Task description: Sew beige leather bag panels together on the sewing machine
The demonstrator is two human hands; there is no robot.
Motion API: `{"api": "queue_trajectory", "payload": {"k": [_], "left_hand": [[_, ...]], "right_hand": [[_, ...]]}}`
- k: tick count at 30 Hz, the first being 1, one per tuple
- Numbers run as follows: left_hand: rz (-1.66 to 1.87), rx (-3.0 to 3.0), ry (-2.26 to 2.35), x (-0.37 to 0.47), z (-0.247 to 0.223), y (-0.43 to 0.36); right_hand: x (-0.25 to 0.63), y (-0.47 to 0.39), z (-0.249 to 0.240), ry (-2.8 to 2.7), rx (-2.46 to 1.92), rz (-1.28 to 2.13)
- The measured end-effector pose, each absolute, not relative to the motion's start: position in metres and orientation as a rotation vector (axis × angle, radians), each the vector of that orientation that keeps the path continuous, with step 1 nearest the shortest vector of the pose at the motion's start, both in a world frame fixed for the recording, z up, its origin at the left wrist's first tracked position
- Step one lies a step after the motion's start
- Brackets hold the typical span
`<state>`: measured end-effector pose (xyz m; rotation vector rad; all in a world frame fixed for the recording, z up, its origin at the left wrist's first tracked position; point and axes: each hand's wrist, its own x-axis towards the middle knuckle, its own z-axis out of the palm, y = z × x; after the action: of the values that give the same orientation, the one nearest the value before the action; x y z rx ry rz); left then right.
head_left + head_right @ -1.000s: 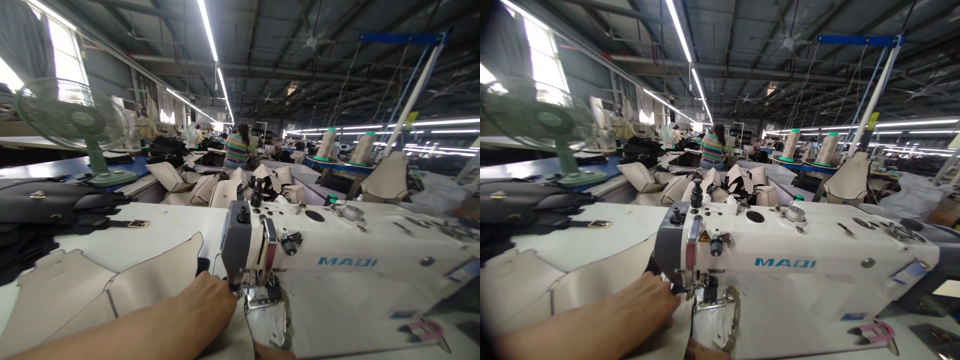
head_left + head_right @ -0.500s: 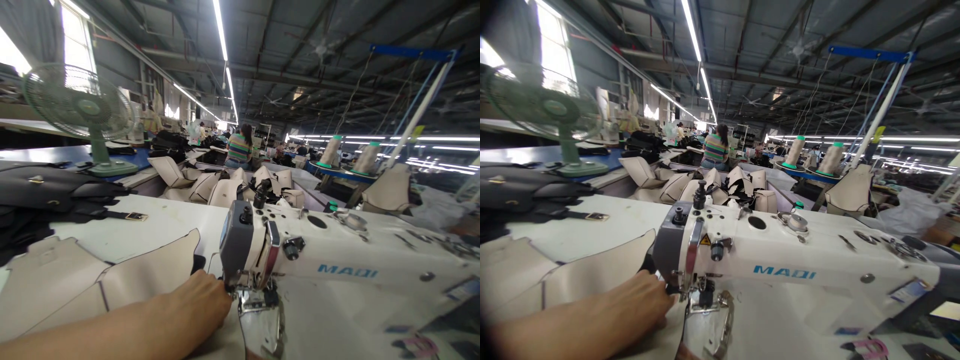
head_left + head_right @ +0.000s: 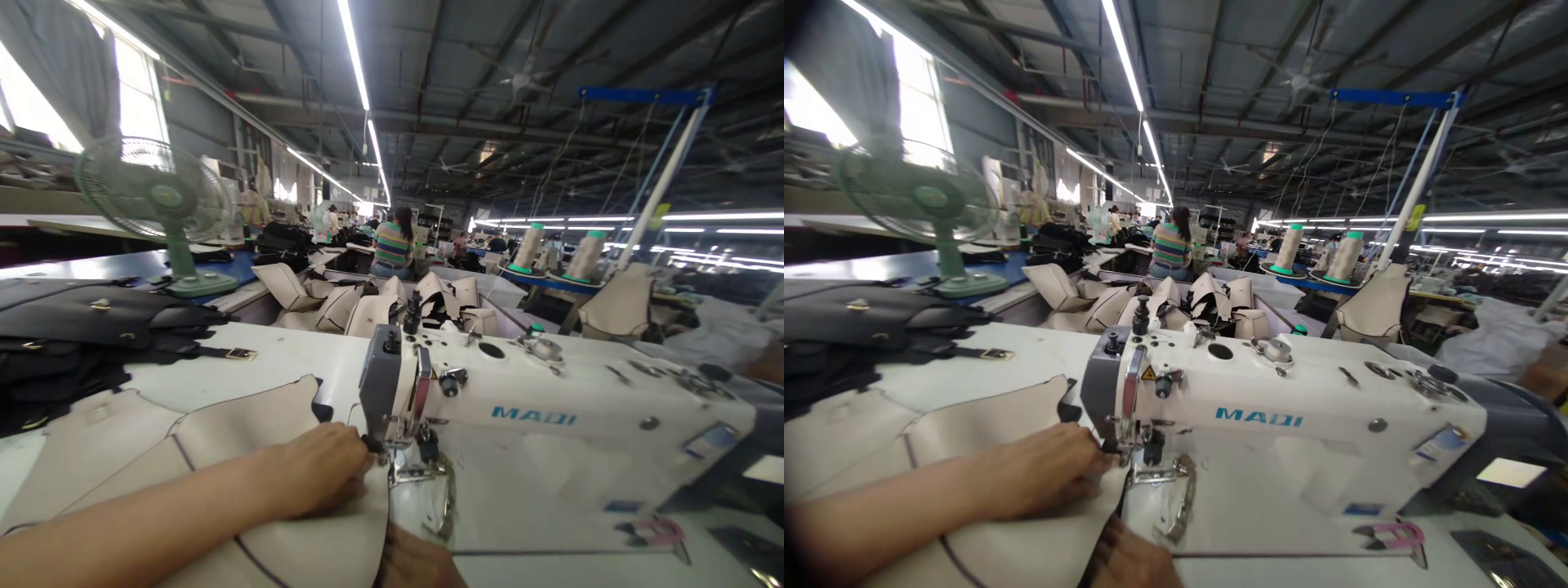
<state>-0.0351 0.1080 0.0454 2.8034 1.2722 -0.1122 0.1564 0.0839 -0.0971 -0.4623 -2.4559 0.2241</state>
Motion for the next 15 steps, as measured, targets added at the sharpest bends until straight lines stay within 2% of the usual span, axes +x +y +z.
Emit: {"api": "queue_trajectory", "payload": {"k": [2, 5, 9, 12, 15], "left_hand": [[0.056, 2.779, 1.329, -0.045, 0.051, 0.095], [0.392, 2.738, 1.515, -0.058, 0.048, 0.055], [0.746, 2.993, 1.55, -0.065, 0.014, -0.002], [1.009, 3.144, 1.607, -0.057, -0.011, -0.016], [1.255, 3.092, 1.622, -0.044, -0.021, -0.014]], "right_hand": [[0.155, 0.074, -0.078, -2.406, -0.47, 0.291], [0.159, 0.056, -0.037, -2.368, -0.596, 0.567], [0.161, 0.041, 0.004, -2.219, -0.641, 1.022], [0.156, 0.039, 0.012, -2.025, -0.501, 1.269], [0.15, 0.039, 0.006, -1.914, -0.484, 1.33]]}}
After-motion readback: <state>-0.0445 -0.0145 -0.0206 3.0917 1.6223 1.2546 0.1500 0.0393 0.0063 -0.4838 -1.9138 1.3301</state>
